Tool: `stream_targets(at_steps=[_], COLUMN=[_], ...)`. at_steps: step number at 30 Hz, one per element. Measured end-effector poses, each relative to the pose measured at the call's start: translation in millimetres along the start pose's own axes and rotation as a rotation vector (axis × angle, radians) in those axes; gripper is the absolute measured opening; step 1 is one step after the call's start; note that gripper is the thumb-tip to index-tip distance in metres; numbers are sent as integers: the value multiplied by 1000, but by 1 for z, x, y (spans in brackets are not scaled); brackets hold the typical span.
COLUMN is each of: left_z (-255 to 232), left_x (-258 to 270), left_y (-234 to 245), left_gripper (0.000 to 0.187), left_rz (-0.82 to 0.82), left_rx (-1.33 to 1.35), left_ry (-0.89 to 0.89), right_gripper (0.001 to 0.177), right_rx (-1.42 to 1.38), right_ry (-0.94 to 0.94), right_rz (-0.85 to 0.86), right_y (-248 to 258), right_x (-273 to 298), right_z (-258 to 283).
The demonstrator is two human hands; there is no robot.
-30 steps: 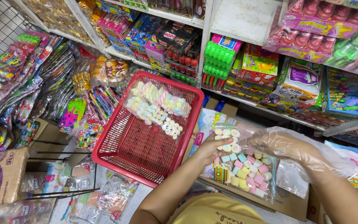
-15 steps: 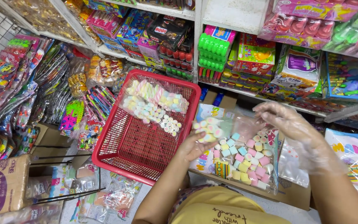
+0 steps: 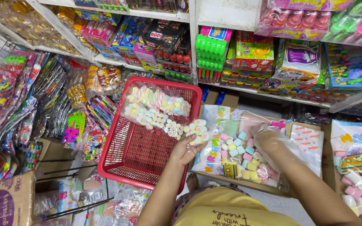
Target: The person is packing marshmallows into small plastic bags from a larger container in a retail or storage setting.
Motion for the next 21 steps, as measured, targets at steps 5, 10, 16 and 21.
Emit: stream_targets(at_steps=[5, 10, 16, 21], left_z=[-8, -16, -15, -22], left_x=[5, 7, 12, 28], left_y=[-1, -3, -7, -37], left_gripper=[56, 58, 58, 62], left_rz=[2, -6, 41, 146], left_rx=[-11, -20, -26, 10], left_ry=[37, 57, 66, 116], right_gripper=[49, 30, 50, 87], right_rx=[-591, -481, -195, -105], right_ry=[178, -8, 49, 119], right_rz=[-167, -717, -491, -241], right_y=[81, 33, 38, 106], right_x=[85, 63, 98, 158], right_z=[-13, 4, 56, 64])
Point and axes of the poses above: each hand's wrist, its own x-axis away from the middle knuckle, its own y-axis out of the back of the hand, z = x × y, the point moved 2 cm from there along -x, towards the middle knuckle, and after that the axes turned 3 degrees about -x, right-handed, at the moved point
